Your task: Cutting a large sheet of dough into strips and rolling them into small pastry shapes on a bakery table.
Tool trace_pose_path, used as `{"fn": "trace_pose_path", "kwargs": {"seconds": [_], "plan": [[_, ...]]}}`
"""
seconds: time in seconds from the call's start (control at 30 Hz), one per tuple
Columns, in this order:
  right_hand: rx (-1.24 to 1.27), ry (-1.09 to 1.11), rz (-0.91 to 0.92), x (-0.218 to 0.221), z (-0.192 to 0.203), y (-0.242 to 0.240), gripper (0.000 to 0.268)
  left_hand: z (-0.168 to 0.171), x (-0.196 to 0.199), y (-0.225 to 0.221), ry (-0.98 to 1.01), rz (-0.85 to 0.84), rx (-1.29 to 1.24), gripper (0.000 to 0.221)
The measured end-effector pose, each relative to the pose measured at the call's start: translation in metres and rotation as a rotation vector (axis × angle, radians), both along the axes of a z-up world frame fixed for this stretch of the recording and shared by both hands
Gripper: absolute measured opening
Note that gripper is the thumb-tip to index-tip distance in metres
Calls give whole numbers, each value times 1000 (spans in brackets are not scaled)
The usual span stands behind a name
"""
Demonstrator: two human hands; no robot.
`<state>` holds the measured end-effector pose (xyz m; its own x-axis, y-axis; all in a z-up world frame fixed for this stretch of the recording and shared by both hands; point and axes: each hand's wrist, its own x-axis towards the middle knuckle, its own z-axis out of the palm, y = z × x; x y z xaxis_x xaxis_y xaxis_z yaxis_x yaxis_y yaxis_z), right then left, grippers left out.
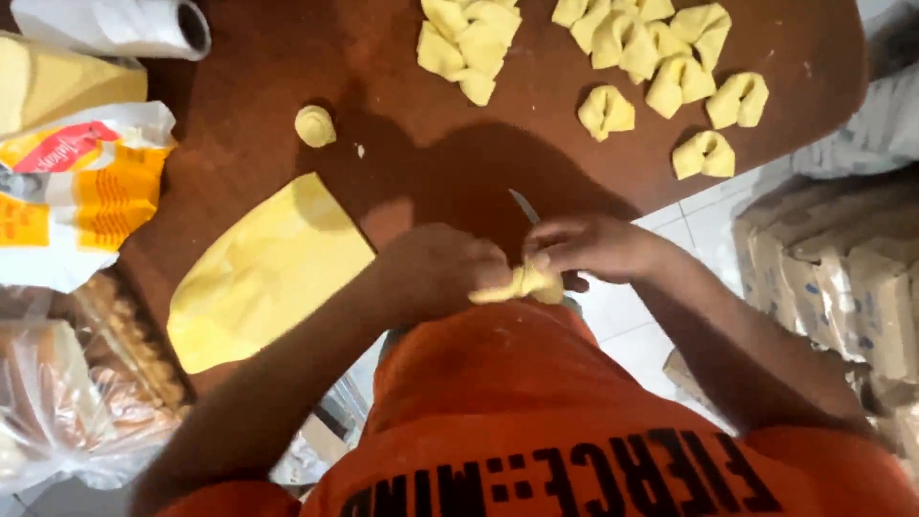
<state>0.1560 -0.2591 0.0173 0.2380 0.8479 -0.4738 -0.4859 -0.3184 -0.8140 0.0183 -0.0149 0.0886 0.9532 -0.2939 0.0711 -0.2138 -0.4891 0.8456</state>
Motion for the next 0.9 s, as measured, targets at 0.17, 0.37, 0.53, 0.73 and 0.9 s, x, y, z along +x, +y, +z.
{"fn": "trace_pose_path", "kwargs": {"seconds": [0.17, 0.37, 0.53, 0.73, 0.9], "plan": [[-236, 550, -54, -27, -64, 0, 35, -41, 8, 17, -548, -226, 346, 14], [-159, 409, -344, 42, 10, 107, 24, -59, 71, 68, -123, 324, 476, 49], [-585, 1, -559, 72, -3, 121, 31, -80, 73, 115, 105, 729, 63, 58], [-793, -810, 124, -2, -61, 30, 52, -178, -80, 164, 239, 873, 458, 44], [-883, -1257, 290, -89, -75, -2, 67, -206, -186, 203, 553, 917, 754, 45]]}}
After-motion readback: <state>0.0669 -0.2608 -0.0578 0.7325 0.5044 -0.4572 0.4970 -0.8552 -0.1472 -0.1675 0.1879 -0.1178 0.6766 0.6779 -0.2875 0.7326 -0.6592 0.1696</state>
